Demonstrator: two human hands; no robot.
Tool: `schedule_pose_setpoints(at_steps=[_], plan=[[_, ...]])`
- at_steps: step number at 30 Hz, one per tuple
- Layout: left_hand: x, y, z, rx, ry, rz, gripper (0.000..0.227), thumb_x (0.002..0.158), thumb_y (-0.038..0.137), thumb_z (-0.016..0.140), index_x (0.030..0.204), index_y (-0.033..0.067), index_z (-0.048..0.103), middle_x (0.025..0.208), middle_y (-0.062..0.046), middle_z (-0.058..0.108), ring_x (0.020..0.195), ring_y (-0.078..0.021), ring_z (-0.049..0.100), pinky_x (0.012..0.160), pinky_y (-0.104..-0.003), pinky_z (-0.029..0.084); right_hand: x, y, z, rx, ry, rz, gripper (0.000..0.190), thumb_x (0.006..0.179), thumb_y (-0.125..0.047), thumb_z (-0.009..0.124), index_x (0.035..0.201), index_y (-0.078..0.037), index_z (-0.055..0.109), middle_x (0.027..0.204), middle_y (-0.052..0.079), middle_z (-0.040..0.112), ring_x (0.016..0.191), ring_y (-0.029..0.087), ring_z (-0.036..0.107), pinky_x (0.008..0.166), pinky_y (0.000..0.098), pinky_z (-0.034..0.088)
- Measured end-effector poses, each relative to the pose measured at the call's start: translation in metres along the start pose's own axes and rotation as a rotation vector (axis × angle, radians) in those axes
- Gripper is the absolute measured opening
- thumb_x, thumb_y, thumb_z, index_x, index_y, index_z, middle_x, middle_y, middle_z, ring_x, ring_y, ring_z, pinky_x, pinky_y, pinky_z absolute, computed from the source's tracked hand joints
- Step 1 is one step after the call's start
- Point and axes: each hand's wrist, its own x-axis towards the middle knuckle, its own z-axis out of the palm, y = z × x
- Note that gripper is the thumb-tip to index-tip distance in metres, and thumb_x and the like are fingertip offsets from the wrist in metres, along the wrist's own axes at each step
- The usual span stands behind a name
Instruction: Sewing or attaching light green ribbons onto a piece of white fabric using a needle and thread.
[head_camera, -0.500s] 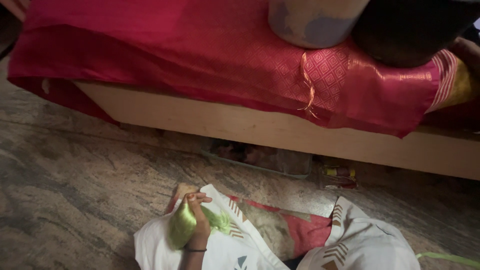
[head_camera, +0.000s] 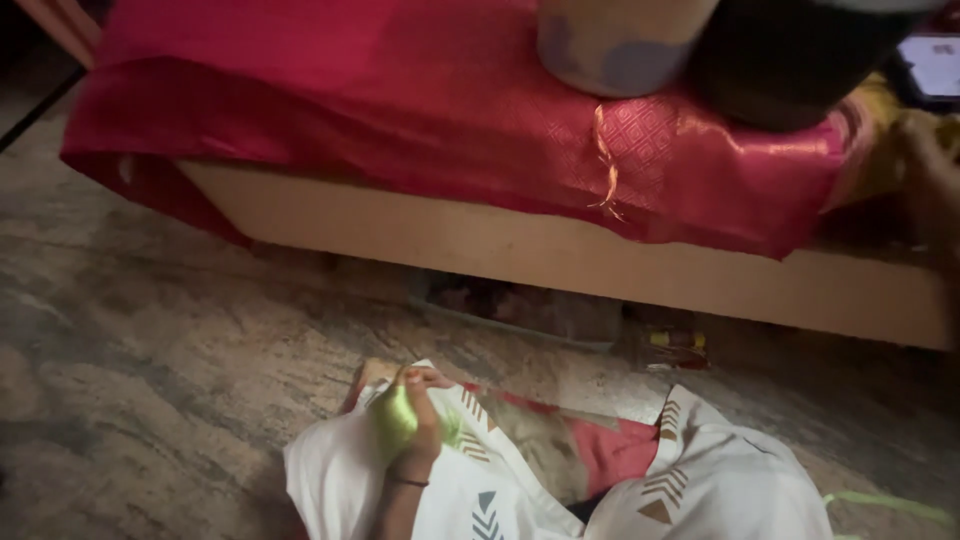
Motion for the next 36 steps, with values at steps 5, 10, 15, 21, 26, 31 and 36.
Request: schedule_pose_setpoints(at_steps=[5,10,15,21,26,31,36], plan=[[-0.011,0.1,0.02,-0.116,-0.195,0.03,0.037,0.106,0.032,0.043,0.104,0.0067,0.07,0.1,-0.011,0.079,0.09,-0.0186,0.076,0.082,-0.03,0.058,-0.224,-0.269,0.133,0.224,0.14,-0.137,0.019,0.105,-0.018,0.074,0.111,-0.001,0.066,0.106,0.006,0.071,0.093,0.013,0.066,0.085,0.0286,0.056],[-0.026,0.156,0.035,-0.127,-0.383,0.195,0.034,0.106,0.026,0.046,0.113,0.0066,0.073,0.125,-0.011,0.077,0.118,-0.0207,0.074,0.098,-0.032,0.056,-0.335,-0.31,0.235,0.444,-0.283,0.101,0.029,0.093,-0.009,0.072,0.121,-0.001,0.077,0.106,0.011,0.076,0.095,0.016,0.07,0.084,0.0321,0.059],[-0.038,0.16,0.043,-0.075,-0.442,0.41,0.03,0.105,0.02,0.049,0.121,0.0061,0.07,0.133,-0.016,0.07,0.123,-0.0262,0.07,0.1,-0.034,0.056,-0.385,-0.341,0.269,0.959,-0.479,0.324,0.049,0.089,-0.002,0.066,0.137,0.001,0.058,0.136,0.007,0.068,0.127,0.016,0.061,0.106,0.0305,0.048],[-0.051,0.171,0.036,-0.052,-0.454,0.355,0.028,0.107,0.024,0.051,0.115,0.0073,0.071,0.118,-0.015,0.076,0.112,-0.0268,0.075,0.089,-0.034,0.059,-0.4,-0.334,0.272,1.024,-0.411,0.381,0.034,0.095,-0.01,0.064,0.125,0.005,0.072,0.116,0.008,0.077,0.104,0.012,0.068,0.094,0.0274,0.051],[-0.049,0.172,0.037,-0.008,-0.462,0.097,0.031,0.104,0.028,0.045,0.11,0.0083,0.068,0.093,-0.01,0.078,0.071,-0.0231,0.073,0.064,-0.036,0.055,-0.404,-0.319,0.264,0.861,-0.361,0.385,0.022,0.097,-0.014,0.068,0.1,0.005,0.08,0.08,0.002,0.071,0.072,0.009,0.055,0.067,0.025,0.044],[-0.038,0.156,0.033,-0.051,-0.269,0.12,0.034,0.106,0.032,0.04,0.1,0.0091,0.065,0.068,-0.006,0.072,0.059,-0.0125,0.067,0.056,-0.029,0.052,-0.417,-0.318,0.248,0.786,-0.36,0.626,0.022,0.094,-0.016,0.066,0.099,-0.001,0.081,0.069,-0.003,0.058,0.064,0.007,0.046,0.053,0.0264,0.032],[-0.025,0.154,0.027,-0.056,-0.095,0.122,0.037,0.107,0.037,0.038,0.1,0.0093,0.061,0.059,-0.001,0.055,0.051,-0.0118,0.057,0.049,-0.03,0.046,-0.443,-0.286,0.245,0.964,-0.359,0.717,0.022,0.096,-0.012,0.064,0.102,0.005,0.077,0.075,0.0,0.062,0.075,0.01,0.055,0.073,0.0243,0.044]])
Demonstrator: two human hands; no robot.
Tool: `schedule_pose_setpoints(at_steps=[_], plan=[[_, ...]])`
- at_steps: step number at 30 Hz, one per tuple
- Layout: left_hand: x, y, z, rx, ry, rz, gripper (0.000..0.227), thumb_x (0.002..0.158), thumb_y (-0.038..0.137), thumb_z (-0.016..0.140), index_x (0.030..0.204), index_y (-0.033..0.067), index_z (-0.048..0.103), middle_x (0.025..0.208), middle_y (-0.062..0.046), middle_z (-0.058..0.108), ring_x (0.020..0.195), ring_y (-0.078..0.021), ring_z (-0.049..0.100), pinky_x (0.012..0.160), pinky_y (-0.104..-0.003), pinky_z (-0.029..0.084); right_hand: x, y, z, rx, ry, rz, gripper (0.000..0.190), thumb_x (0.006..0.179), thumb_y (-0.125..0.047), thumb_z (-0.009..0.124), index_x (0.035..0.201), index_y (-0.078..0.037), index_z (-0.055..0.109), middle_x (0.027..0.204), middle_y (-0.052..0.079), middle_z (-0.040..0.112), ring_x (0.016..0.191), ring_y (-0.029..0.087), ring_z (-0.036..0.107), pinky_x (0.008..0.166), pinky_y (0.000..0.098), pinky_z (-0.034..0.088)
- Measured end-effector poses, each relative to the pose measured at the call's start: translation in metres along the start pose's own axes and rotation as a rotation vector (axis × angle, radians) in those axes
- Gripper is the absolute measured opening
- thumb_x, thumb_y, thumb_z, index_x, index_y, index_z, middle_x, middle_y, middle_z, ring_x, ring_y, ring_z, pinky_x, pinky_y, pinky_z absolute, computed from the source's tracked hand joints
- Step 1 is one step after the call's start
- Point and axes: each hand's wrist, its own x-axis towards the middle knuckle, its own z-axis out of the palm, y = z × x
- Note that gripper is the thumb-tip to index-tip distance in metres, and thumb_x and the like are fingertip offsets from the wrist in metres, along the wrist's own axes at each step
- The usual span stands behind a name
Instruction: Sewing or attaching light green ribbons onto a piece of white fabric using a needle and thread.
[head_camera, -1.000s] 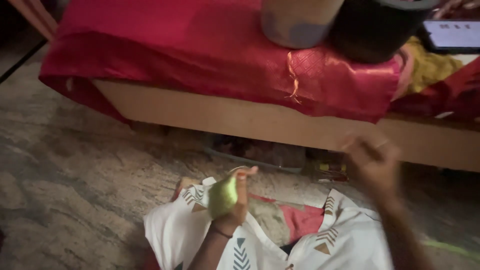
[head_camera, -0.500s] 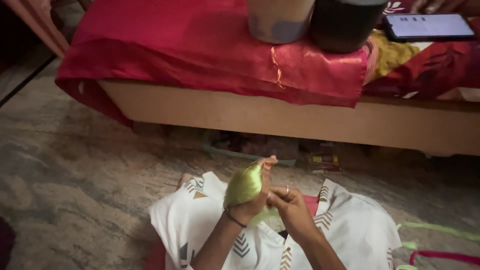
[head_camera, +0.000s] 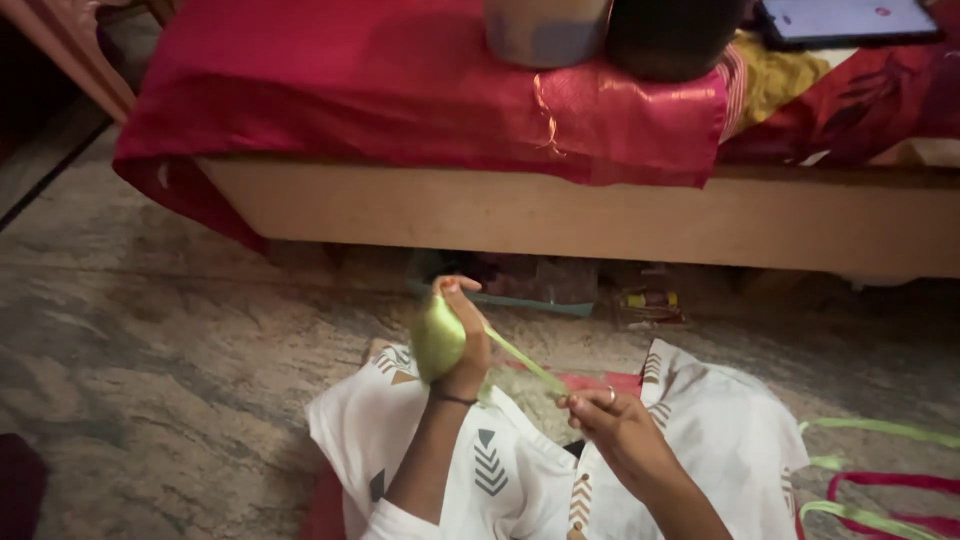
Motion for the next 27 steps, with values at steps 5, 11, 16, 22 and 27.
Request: schedule_pose_setpoints(at_steps=[5,11,16,22,27], plan=[[0.006,-0.027,0.003,-0.168,0.111,-0.062,0.04,0.109,0.039,0.035,0.1,0.0081,0.057,0.059,0.0,0.049,0.05,-0.0118,0.05,0.048,-0.031,0.043,-0.009,0.04,-0.037,0.038,-0.012,0.031,0.021,0.097,-0.011,0.064,0.097,0.009,0.072,0.08,0.005,0.066,0.08,0.013,0.059,0.08,0.0279,0.049],[0.001,-0.026,0.002,0.04,0.277,0.108,0.047,0.116,0.041,0.03,0.097,0.0086,0.058,0.074,-0.004,0.054,0.065,-0.0167,0.053,0.062,-0.033,0.045,-0.034,0.075,-0.092,-0.026,0.097,0.049,0.021,0.095,-0.01,0.063,0.1,0.007,0.075,0.083,0.006,0.069,0.081,0.015,0.06,0.077,0.0286,0.048],[-0.01,-0.017,0.01,-0.026,0.215,0.189,0.045,0.115,0.038,0.03,0.095,0.0083,0.057,0.084,-0.004,0.059,0.078,-0.0189,0.058,0.074,-0.034,0.048,-0.059,0.061,-0.105,-0.011,0.266,0.054,0.019,0.094,-0.009,0.062,0.1,0.006,0.072,0.087,0.005,0.071,0.084,0.014,0.059,0.08,0.0282,0.049],[-0.035,-0.008,0.03,-0.075,0.06,0.279,0.034,0.112,0.03,0.037,0.094,0.0096,0.058,0.084,-0.006,0.061,0.076,-0.0213,0.061,0.073,-0.036,0.05,-0.079,0.011,-0.062,-0.675,0.183,0.124,0.023,0.086,-0.006,0.069,0.102,0.002,0.084,0.082,0.013,0.079,0.081,0.021,0.07,0.079,0.0322,0.055],[-0.066,0.009,0.043,-0.085,-0.302,0.267,0.021,0.107,0.022,0.045,0.098,0.0087,0.06,0.08,-0.008,0.066,0.071,-0.0191,0.066,0.068,-0.033,0.051,-0.086,-0.047,0.024,-0.85,0.245,-0.494,0.028,0.091,-0.009,0.068,0.115,0.0,0.078,0.098,0.009,0.082,0.089,0.013,0.073,0.081,0.0274,0.057]])
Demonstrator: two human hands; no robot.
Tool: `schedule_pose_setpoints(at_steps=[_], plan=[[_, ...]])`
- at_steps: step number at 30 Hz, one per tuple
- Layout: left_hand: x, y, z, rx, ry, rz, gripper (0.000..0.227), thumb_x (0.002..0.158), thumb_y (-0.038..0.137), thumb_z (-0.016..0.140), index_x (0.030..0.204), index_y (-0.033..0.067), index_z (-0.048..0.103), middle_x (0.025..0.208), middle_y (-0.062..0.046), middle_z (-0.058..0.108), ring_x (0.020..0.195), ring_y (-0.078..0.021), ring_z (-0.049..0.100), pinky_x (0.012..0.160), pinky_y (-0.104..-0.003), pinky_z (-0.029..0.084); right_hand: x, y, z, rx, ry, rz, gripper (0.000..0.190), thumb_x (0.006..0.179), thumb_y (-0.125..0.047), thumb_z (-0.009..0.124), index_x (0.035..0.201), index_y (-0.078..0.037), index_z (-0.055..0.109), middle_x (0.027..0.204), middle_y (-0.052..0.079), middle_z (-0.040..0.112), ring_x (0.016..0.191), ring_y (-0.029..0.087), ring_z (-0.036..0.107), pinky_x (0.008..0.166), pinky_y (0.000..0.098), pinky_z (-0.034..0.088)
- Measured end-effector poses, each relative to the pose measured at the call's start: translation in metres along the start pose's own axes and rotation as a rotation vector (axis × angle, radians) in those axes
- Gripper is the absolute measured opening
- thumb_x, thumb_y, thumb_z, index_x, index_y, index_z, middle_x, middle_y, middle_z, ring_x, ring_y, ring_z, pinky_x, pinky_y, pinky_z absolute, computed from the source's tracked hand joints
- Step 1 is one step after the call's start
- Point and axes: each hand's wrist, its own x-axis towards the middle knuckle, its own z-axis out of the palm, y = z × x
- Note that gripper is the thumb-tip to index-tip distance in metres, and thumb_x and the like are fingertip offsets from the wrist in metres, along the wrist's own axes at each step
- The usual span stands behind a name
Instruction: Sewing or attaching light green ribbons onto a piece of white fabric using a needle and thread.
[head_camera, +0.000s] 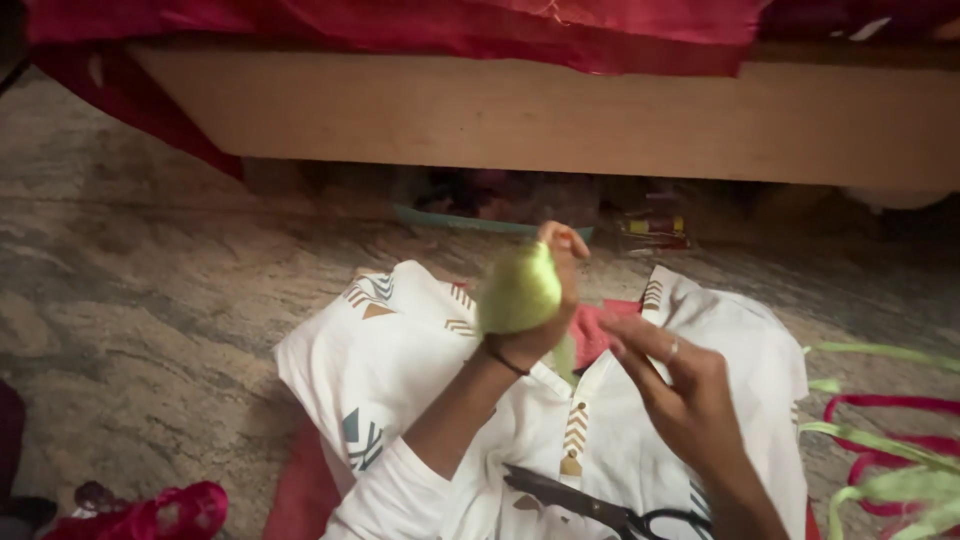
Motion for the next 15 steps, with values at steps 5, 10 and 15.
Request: schedule_pose_setpoints(at_steps=[5,10,15], plan=[[-0.007,0.017,-0.006,-0.085,-0.066,0.107,0.015,0.105,0.015,0.048,0.099,0.0063,0.058,0.083,-0.01,0.064,0.069,-0.0208,0.064,0.065,-0.034,0.051,0.016,0.005,0.038,0.616,-0.026,0.008,0.037,0.096,-0.012,0.063,0.132,0.0,0.066,0.113,0.005,0.077,0.099,0.01,0.067,0.087,0.0248,0.053],[-0.013,0.022,-0.001,0.031,0.056,-0.13,0.027,0.107,0.023,0.044,0.092,0.0065,0.059,0.074,-0.007,0.064,0.063,-0.0191,0.064,0.06,-0.033,0.049,0.011,0.036,0.053,0.68,0.024,0.129,0.032,0.099,-0.011,0.069,0.127,0.002,0.076,0.087,0.004,0.071,0.076,0.01,0.059,0.068,0.0254,0.049],[-0.024,0.007,0.007,-0.047,0.047,-0.354,0.03,0.104,0.026,0.041,0.087,0.0068,0.058,0.064,-0.009,0.06,0.047,-0.0171,0.061,0.047,-0.033,0.046,0.005,0.032,0.048,0.664,-0.053,0.24,0.022,0.093,-0.012,0.068,0.103,0.005,0.079,0.08,0.001,0.076,0.071,0.008,0.064,0.066,0.0242,0.052]])
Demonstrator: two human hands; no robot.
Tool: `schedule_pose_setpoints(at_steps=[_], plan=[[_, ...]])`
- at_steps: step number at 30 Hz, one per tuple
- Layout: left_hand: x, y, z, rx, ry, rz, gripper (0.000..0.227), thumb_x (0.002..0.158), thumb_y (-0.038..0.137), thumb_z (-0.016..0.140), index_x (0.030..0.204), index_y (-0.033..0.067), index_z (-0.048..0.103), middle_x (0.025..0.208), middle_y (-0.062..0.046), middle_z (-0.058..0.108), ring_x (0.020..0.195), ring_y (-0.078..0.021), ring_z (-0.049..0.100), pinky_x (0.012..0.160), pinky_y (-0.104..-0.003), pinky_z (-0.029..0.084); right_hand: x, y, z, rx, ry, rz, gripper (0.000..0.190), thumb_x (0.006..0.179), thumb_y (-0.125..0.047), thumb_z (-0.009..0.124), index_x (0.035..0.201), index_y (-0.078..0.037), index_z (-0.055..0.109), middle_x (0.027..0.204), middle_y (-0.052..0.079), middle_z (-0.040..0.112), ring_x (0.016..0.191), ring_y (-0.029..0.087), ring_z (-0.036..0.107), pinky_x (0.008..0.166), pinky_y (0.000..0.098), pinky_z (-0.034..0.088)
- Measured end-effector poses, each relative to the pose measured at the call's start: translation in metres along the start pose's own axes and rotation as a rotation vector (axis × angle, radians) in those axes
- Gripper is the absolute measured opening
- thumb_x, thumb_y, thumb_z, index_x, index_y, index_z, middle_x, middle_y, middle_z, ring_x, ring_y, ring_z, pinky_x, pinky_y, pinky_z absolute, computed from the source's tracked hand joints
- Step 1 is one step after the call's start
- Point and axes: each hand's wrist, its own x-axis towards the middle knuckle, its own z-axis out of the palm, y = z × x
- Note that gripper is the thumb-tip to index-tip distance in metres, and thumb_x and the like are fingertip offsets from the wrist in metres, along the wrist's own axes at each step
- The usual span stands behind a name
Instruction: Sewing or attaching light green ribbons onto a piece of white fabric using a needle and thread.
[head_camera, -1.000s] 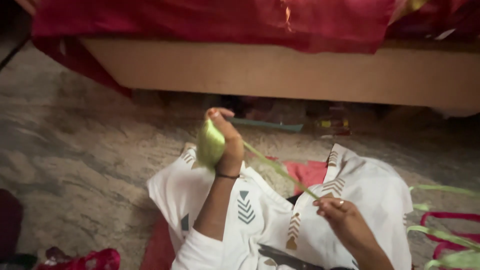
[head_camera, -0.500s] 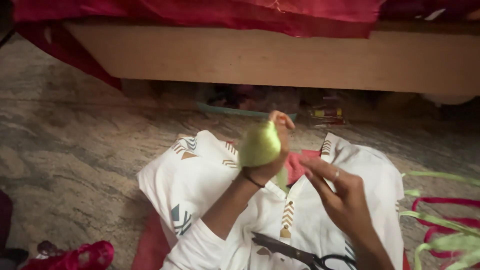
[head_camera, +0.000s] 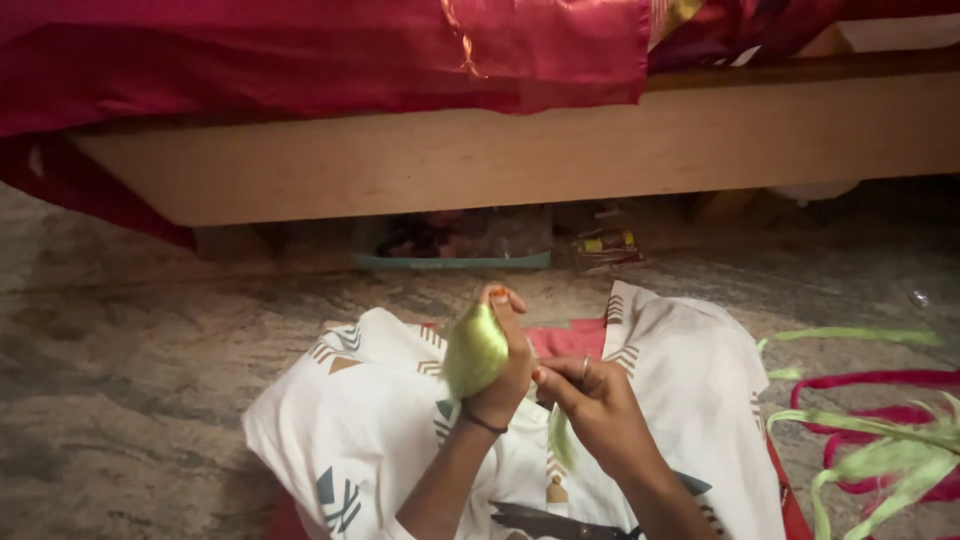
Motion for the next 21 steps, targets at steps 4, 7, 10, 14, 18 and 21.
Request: schedule_pose_setpoints(at_steps=[4,7,10,14,18,21], plan=[[0.002,-0.025,0.007,0.053,0.117,0.243,0.032,0.108,0.027,0.043,0.091,0.0061,0.059,0.075,-0.007,0.065,0.062,-0.0145,0.064,0.057,-0.031,0.05,-0.013,0.005,-0.004,-0.049,0.013,0.015,0.022,0.096,-0.013,0.067,0.1,0.006,0.079,0.075,-0.001,0.071,0.068,0.005,0.058,0.062,0.0222,0.047],[0.005,-0.032,0.009,-0.327,0.03,-0.151,0.039,0.109,0.034,0.041,0.089,0.0037,0.057,0.078,-0.007,0.059,0.058,-0.0177,0.061,0.052,-0.033,0.049,-0.021,0.01,-0.008,-0.101,0.004,0.09,0.021,0.095,-0.014,0.066,0.098,0.002,0.079,0.069,-0.004,0.064,0.058,0.004,0.045,0.051,0.0225,0.037],[0.004,-0.034,0.005,-0.334,-0.037,-0.047,0.043,0.11,0.037,0.038,0.096,0.0025,0.061,0.085,-0.009,0.066,0.071,-0.0157,0.073,0.063,-0.029,0.054,-0.023,0.016,-0.013,-0.014,-0.019,0.076,0.024,0.098,-0.017,0.065,0.097,0.002,0.079,0.06,-0.006,0.049,0.054,0.004,0.037,0.047,0.0232,0.03],[-0.002,-0.026,-0.002,-0.303,-0.117,0.058,0.044,0.11,0.035,0.035,0.114,0.0042,0.066,0.087,-0.004,0.075,0.077,-0.0128,0.073,0.077,-0.025,0.054,-0.029,0.011,-0.023,-0.107,0.005,0.074,0.029,0.1,-0.02,0.062,0.094,0.003,0.08,0.063,-0.006,0.051,0.057,0.003,0.037,0.051,0.0239,0.03],[-0.013,-0.042,0.0,-0.155,-0.18,-0.138,0.042,0.107,0.034,0.034,0.109,0.0096,0.069,0.064,-0.002,0.072,0.059,-0.0116,0.071,0.06,-0.025,0.055,-0.04,-0.006,-0.033,-0.448,-0.053,-0.222,0.028,0.101,-0.02,0.063,0.089,0.001,0.078,0.071,-0.003,0.068,0.068,0.004,0.058,0.062,0.0236,0.047],[-0.041,-0.057,0.003,-0.193,-0.147,-0.203,0.042,0.112,0.028,0.044,0.098,-0.001,0.071,0.063,-0.006,0.055,0.053,-0.0149,0.054,0.05,-0.032,0.043,-0.067,-0.052,-0.024,-0.452,-0.089,0.099,0.026,0.096,-0.021,0.064,0.087,0.001,0.076,0.065,0.001,0.06,0.061,0.01,0.049,0.055,0.0294,0.04]])
